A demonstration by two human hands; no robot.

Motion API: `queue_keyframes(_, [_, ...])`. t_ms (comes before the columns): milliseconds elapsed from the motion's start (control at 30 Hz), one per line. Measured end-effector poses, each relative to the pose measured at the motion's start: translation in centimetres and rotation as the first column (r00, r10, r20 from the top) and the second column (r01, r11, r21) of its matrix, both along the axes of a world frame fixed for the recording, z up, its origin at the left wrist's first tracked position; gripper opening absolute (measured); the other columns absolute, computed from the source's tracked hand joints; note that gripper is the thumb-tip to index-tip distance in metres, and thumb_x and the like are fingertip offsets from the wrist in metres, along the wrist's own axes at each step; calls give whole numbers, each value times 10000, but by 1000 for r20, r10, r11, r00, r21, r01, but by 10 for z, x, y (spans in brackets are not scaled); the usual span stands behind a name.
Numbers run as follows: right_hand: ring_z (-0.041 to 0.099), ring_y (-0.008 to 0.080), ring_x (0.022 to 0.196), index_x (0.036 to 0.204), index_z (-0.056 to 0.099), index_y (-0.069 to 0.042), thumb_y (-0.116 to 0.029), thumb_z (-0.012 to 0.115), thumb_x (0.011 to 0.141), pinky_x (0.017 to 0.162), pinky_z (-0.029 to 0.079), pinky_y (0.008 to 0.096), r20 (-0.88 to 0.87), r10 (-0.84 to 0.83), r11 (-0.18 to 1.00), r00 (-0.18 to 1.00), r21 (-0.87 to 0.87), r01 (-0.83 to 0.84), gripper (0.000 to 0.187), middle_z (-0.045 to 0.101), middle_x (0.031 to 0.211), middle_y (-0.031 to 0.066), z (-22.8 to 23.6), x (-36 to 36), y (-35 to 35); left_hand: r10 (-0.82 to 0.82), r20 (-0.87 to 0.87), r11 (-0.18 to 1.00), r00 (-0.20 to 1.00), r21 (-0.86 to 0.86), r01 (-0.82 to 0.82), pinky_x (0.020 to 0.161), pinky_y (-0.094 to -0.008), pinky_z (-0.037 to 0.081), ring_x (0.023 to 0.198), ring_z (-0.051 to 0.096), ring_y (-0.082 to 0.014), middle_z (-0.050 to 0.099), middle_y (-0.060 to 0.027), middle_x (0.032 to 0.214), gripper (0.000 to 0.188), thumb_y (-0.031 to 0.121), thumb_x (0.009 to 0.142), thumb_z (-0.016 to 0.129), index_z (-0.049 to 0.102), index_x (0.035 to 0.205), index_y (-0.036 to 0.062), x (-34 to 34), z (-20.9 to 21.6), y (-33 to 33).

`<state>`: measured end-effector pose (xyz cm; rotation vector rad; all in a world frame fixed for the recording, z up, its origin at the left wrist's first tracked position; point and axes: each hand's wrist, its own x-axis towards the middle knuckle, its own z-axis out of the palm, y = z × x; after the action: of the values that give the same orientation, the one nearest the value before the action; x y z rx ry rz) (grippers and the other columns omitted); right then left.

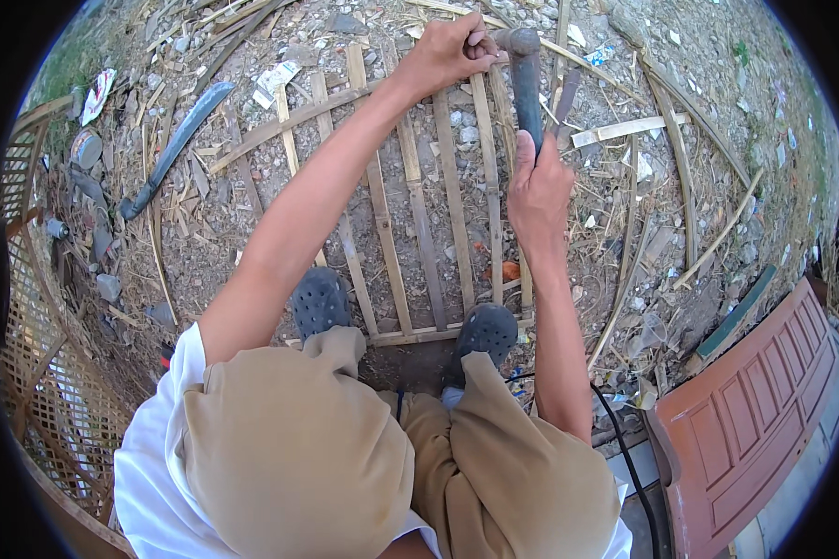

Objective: The person trims a bamboo strip with a blade and then hammers a nail into a bamboo frame.

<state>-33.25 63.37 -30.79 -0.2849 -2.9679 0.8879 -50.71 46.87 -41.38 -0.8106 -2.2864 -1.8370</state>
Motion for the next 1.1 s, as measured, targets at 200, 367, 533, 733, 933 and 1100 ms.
queue_keyframes(200, [604, 529, 604, 959, 585, 34, -329, 521, 1163, 538, 400, 562, 15, -33, 997, 999, -65, 34, 420, 569, 628, 288, -1, 0, -2, -15, -24, 999, 1000, -44, 14, 688, -347, 602, 779, 769, -226, 770, -121, 859, 393, 21, 873, 809, 418, 896, 44, -2, 1, -2])
queue_keyframes(367, [563, 393, 493, 974, 594, 51, -349, 524, 1165, 515, 389, 519, -18, 38, 999, 999, -10, -38, 449, 536, 599, 229, -24, -4, 12, -26, 5, 998, 1000, -49, 26, 682, -330, 599, 752, 752, -209, 777, -113, 871, 371, 9, 864, 798, 430, 894, 45, 2, 4, -3])
queue_keyframes(533, [450, 155, 459, 890, 549, -44, -403, 540, 1163, 453, 349, 353, 223, -173, 739, 959, -615, 276, 451, 481, 576, 35, -20, 9, 0, -28, 11, 999, 1000, -34, 28, 685, -322, 603, 761, 753, -190, 778, -109, 871, 379, 24, 861, 819, 441, 882, 46, 1, 3, -3])
queue_keyframes(733, [652, 130, 780, 987, 587, -67, -382, 590, 1136, 635, 520, 269, 68, 168, -566, 983, -810, 153, 348, 653, 846, 50, -29, 15, 19, -28, 70, 999, 997, -31, 30, 671, -332, 592, 738, 738, -199, 775, -116, 866, 382, 25, 858, 826, 445, 869, 44, 0, 8, 3])
queue_keyframes(933, [569, 327, 1425, 1462, 581, 12, -90, 674, 987, 1133, 558, 443, 207, -114, -34, 972, -978, 205, 494, 443, 1646, 200, -15, 2, 43, -11, 47, 1000, 999, -24, 12, 682, -326, 601, 759, 755, -201, 790, -122, 874, 377, 16, 859, 816, 440, 854, 45, -3, 3, 0])
queue_keyframes(1100, [668, 283, 1246, 1509, 516, 44, -4, 582, 1005, 886, 624, 362, 121, -157, 383, 980, -907, 173, 511, 471, 1613, 222, 19, 16, 69, -10, 67, 999, 998, -31, 12, 689, -317, 610, 766, 763, -183, 798, -116, 884, 406, 23, 868, 817, 412, 844, 49, -2, -1, 1])
